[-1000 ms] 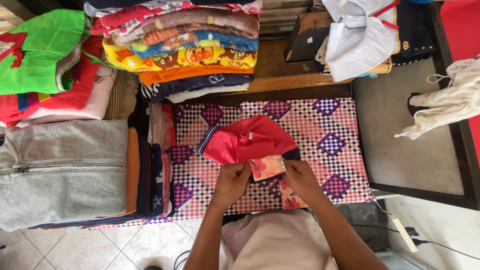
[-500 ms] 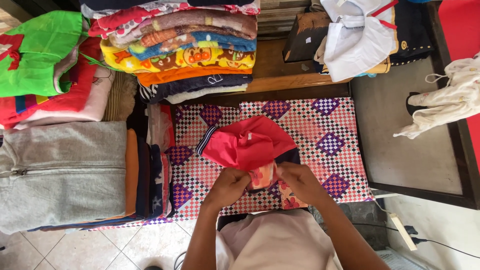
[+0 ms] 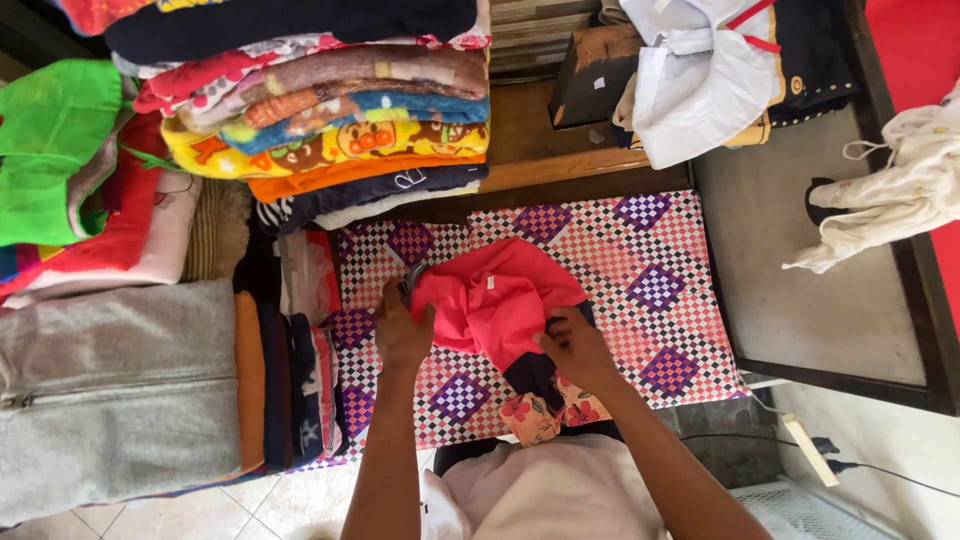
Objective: Folding a variety of clothing items including a blue shirt, pink pants, and a white top on a workspace.
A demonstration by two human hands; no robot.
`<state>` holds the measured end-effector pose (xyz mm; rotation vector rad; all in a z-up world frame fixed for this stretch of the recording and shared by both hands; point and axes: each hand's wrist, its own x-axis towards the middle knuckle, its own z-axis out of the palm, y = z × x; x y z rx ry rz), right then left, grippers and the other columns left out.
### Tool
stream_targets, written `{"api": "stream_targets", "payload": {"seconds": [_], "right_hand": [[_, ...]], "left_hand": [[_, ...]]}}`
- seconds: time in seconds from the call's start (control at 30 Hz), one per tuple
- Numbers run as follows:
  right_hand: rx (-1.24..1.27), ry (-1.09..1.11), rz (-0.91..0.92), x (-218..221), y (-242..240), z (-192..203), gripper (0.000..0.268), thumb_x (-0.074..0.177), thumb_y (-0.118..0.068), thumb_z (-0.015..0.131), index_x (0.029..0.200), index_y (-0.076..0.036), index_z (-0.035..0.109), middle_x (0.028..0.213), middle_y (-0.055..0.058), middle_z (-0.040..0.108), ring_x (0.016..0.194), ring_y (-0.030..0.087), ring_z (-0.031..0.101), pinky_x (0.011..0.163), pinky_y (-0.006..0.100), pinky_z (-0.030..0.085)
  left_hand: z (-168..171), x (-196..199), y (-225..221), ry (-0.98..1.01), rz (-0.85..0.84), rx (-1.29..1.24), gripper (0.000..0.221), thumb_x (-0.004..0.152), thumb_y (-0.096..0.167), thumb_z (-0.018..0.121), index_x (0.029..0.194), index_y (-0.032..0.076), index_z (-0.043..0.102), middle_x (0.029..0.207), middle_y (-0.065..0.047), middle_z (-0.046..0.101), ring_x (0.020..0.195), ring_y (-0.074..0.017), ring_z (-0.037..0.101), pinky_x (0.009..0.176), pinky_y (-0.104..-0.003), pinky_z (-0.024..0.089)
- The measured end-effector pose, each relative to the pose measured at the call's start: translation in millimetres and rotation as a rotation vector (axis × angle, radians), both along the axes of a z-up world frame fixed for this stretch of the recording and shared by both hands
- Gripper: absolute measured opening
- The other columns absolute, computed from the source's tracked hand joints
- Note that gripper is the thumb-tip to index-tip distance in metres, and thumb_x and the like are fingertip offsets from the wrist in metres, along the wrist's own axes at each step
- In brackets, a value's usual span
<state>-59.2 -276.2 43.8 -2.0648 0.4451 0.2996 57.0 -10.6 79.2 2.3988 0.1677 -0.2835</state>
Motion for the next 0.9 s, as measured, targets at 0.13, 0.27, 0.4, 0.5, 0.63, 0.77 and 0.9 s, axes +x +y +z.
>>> {"api": "stream_targets", "payload": {"seconds": [0.13,0.27,0.4,0.5,0.63,0.77,0.9], "right_hand": [[-0.091,-0.061,0.120,-5.4,-6.5,-53.1,0.033,0.084,-0.033,0.072,0.114,-0.017,0.069,0.084,0.005,0.078,0.084,0.029,0.077,0.072,0.043,0.061],[0.055,-0.129,0.050,-16.5,-12.4,-15.3,0.038,0.072,-0.014,0.073,0.110,-0.018,0.074,0.063,0.005,0.067,0.064,0.021,0.072,0.060,0.032,0.055],[0.056,0.462,0.448,-11.8,-12.4,43.0,0.025,0.081,-0.018,0.066,0.105,-0.020,0.071,0.082,-0.002,0.064,0.076,0.012,0.059,0.068,0.028,0.044],[0.014,0.177,0.285,-13.8,2.1,23.9,0.040,0.079,-0.034,0.075,0.114,-0.013,0.074,0.081,0.015,0.080,0.087,0.036,0.078,0.077,0.043,0.059],[-0.038,0.250,0.157,19.6,29.5,26.6,0.053,0.086,-0.054,0.066,0.123,-0.016,0.073,0.101,0.009,0.083,0.101,0.035,0.076,0.090,0.046,0.057],[0.076,0.199,0.056,36.4,50.8,-5.7,0.049,0.095,-0.056,0.058,0.105,-0.012,0.077,0.082,0.012,0.076,0.082,0.032,0.074,0.075,0.040,0.056],[0.116,0.087,-0.027,47.4,59.8,-35.3,0.033,0.096,-0.035,0.066,0.071,-0.014,0.067,0.057,0.003,0.059,0.058,0.018,0.060,0.059,0.029,0.045]], "left_hand": [[-6.6,-6.6,14.5,0.173,-0.006,-0.044,0.056,0.088,0.029,0.070,0.137,0.006,0.054,0.124,-0.026,0.065,0.117,-0.0474,0.064,0.098,-0.057,0.054],[35.5,-31.6,35.4,0.340,0.130,-0.386,0.067,0.083,0.015,0.072,0.144,0.008,0.045,0.133,-0.026,0.057,0.125,-0.0439,0.059,0.102,-0.051,0.050],[32.0,-46.8,66.2,0.617,0.135,-0.470,0.068,0.080,0.004,0.075,0.139,0.018,0.044,0.137,-0.011,0.057,0.123,-0.0283,0.062,0.083,-0.039,0.063],[4.0,-41.0,74.6,0.653,0.176,-0.474,0.068,0.088,0.040,0.083,0.141,0.012,0.051,0.124,-0.017,0.070,0.113,-0.0320,0.072,0.092,-0.043,0.058],[9.4,-16.5,64.9,0.704,0.073,-0.302,0.086,0.094,0.080,0.047,0.150,0.014,0.051,0.148,-0.016,0.055,0.140,-0.0354,0.051,0.117,-0.054,0.036],[-0.9,-8.3,53.5,0.837,0.062,-0.393,0.093,0.096,0.076,0.048,0.147,-0.001,0.048,0.135,-0.030,0.057,0.115,-0.0425,0.066,0.085,-0.049,0.060],[-10.7,-17.8,53.2,0.904,-0.054,-0.423,0.098,0.091,0.081,0.057,0.144,-0.001,0.047,0.120,-0.031,0.062,0.087,-0.0394,0.075,0.063,-0.047,0.067]]}}
